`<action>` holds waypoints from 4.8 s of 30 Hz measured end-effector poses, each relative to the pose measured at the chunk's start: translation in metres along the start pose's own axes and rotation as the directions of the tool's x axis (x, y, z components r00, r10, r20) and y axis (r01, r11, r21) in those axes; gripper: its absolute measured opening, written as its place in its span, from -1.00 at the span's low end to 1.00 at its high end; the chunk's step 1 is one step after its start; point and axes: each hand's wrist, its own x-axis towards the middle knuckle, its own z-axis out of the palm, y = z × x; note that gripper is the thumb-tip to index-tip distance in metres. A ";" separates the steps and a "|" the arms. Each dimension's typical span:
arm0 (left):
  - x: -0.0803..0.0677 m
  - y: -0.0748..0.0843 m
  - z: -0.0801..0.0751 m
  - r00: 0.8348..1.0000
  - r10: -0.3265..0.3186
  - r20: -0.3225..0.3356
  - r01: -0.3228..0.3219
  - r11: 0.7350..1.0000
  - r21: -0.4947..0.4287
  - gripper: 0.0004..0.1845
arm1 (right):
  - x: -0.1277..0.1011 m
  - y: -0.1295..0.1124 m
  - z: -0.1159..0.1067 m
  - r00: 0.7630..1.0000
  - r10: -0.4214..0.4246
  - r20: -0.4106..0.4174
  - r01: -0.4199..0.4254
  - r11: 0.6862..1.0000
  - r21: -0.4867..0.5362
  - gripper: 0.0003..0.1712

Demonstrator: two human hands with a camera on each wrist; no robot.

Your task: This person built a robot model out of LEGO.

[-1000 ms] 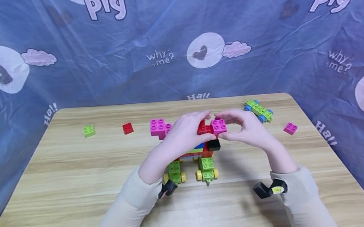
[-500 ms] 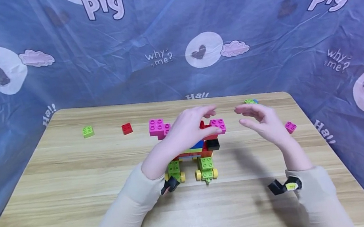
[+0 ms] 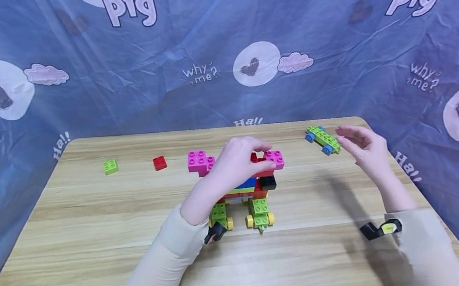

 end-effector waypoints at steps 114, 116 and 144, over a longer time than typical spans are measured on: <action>0.000 -0.003 0.001 1.000 -0.006 0.007 0.005 0.998 0.067 -0.58 | 0.043 -0.024 0.005 0.978 0.087 0.190 -0.013 0.932 -0.362 -0.55; 0.000 -0.004 0.001 1.000 -0.003 0.008 0.002 0.998 0.069 -0.58 | 0.043 -0.036 0.015 0.975 0.066 0.211 0.009 0.941 -0.340 -0.55; 0.001 -0.005 0.002 1.000 0.007 0.006 -0.008 1.000 0.027 -0.57 | 0.008 -0.081 0.076 0.885 -0.176 0.431 0.207 0.978 -0.026 -0.61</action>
